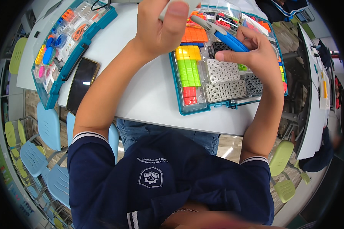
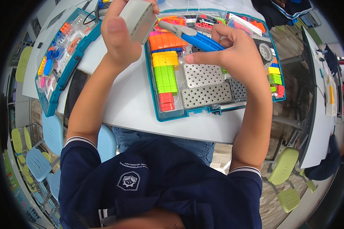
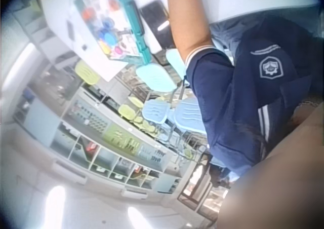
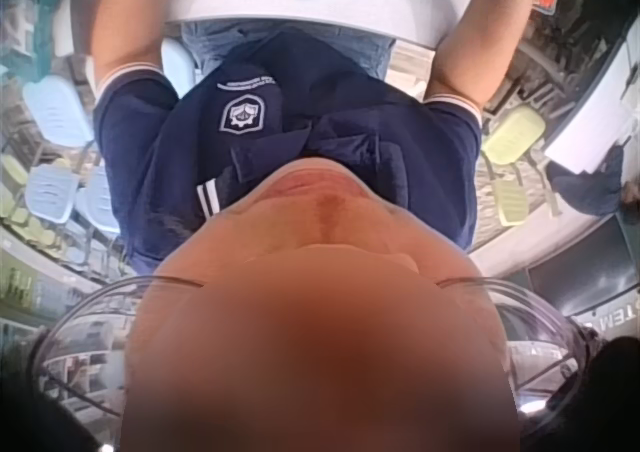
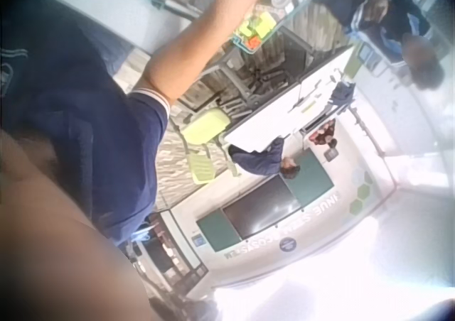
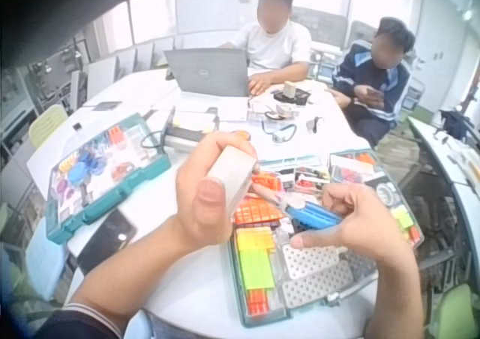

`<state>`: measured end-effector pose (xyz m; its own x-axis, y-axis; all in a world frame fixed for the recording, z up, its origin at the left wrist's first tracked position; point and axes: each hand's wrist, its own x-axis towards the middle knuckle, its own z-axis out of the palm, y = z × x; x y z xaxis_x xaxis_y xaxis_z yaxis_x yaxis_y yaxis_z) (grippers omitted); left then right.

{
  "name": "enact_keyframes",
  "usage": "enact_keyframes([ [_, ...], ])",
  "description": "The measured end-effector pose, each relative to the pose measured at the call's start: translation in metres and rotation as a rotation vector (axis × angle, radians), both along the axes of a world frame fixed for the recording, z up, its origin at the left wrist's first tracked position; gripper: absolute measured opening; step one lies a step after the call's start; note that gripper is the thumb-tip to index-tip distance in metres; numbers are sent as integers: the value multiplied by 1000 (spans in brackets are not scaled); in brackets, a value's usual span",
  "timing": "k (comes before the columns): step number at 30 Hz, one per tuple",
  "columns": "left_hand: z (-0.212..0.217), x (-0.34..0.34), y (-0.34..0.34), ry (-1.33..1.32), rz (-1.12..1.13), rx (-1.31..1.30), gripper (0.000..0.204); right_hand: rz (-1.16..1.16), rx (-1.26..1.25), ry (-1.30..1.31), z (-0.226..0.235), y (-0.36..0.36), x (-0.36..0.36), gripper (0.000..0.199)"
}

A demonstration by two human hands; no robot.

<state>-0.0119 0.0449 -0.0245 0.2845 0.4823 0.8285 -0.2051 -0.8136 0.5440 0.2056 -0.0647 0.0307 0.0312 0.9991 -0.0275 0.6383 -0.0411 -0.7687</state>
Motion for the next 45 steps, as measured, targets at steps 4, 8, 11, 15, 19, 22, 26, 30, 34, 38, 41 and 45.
enact_keyframes([
  [4,8,5,-10,-75,71,-380,73,-30,356,-309,-12,0,-8,47],
  [8,15,8,-15,-161,38,-675,68,-56,562,-508,-14,-1,-10,49],
  [11,17,9,-12,-114,117,-607,66,-44,713,-634,-15,-2,-12,47],
  [15,15,7,-11,-77,136,-566,66,-78,601,-520,-14,-3,-17,48],
  [19,9,7,-10,-99,125,-348,67,-91,360,-296,-10,-2,-16,41],
  [22,5,3,-3,-27,145,-155,68,-90,196,-138,-7,-2,-13,39],
  [26,8,-7,13,-21,249,272,64,-25,113,4,-6,2,-4,47],
  [30,19,-29,26,-190,294,-23,55,-125,84,147,2,4,18,50],
  [34,18,-25,28,12,319,50,45,-173,90,113,-5,7,23,46],
  [38,19,-15,21,175,433,216,34,-214,102,69,-13,10,23,48],
  [41,23,-9,18,202,473,312,24,-222,127,77,-16,13,25,52],
  [45,24,-11,10,432,578,312,19,-242,138,31,-19,16,25,56],
])
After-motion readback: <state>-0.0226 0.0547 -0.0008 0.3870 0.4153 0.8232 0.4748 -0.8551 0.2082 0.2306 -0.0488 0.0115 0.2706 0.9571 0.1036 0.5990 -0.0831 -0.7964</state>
